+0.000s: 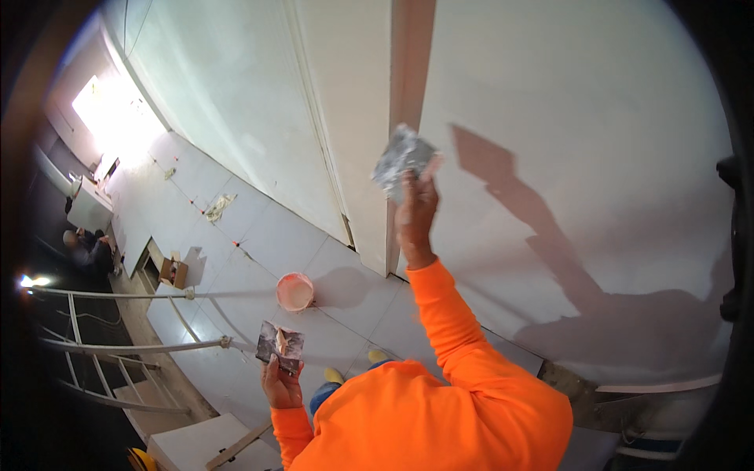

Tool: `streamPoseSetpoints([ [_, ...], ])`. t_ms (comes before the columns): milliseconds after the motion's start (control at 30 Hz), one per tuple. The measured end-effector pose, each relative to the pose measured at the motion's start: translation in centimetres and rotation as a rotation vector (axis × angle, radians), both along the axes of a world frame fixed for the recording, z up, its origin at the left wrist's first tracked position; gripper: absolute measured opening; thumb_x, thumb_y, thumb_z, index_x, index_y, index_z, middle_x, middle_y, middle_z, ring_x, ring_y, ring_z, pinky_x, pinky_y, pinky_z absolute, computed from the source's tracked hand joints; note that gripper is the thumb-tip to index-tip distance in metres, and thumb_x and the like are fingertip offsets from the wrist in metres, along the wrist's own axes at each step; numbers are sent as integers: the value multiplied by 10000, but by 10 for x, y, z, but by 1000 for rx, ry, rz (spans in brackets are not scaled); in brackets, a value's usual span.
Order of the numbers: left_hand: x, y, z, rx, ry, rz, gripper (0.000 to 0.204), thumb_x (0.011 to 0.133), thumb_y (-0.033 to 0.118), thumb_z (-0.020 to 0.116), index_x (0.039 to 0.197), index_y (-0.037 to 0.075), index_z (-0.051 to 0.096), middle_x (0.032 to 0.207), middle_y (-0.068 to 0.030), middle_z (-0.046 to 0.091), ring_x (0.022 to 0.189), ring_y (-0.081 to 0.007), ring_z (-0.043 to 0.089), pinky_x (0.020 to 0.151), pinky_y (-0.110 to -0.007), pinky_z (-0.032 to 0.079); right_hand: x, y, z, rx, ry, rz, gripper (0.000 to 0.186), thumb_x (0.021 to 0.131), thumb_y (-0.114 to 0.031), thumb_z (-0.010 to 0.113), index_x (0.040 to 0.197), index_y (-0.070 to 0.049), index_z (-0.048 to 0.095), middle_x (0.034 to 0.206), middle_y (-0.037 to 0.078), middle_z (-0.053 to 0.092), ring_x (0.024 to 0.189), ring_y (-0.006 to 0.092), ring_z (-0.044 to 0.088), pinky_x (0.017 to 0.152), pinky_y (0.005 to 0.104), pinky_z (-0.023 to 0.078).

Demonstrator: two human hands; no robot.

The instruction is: The person applies joint compound to ceiling and wall seams using a putty knife and hawk. They repeatedly scoop compound from a bucket, spread it along seams, and smooth the surface while working on a scaffold in a construction area.

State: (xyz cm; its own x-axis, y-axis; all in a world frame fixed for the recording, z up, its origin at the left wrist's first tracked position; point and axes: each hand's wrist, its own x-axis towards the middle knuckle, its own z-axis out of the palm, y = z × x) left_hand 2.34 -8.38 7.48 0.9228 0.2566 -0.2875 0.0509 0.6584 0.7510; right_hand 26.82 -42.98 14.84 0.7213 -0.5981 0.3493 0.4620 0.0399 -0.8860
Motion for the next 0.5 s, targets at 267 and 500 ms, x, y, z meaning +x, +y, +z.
streamPoseSetpoints([
  [267,10,13,2,-99,45,-162,416,989,98,531,1400,48,488,1300,-102,631,1033,-218,681,846,-426,607,-118,43,-16,183,116,243,259,1016,-129,585,1195,58,579,1094,80,657,982,139,624,861,325,564],
  [500,12,36,11,-215,-20,-388,466,1016,97,528,1457,39,388,1383,-114,573,1187,-246,635,1017,-506,547,-192,175,-105,35,61,711,96,970,-1,629,1017,25,708,1032,60,696,981,139,644,862,296,533],
])
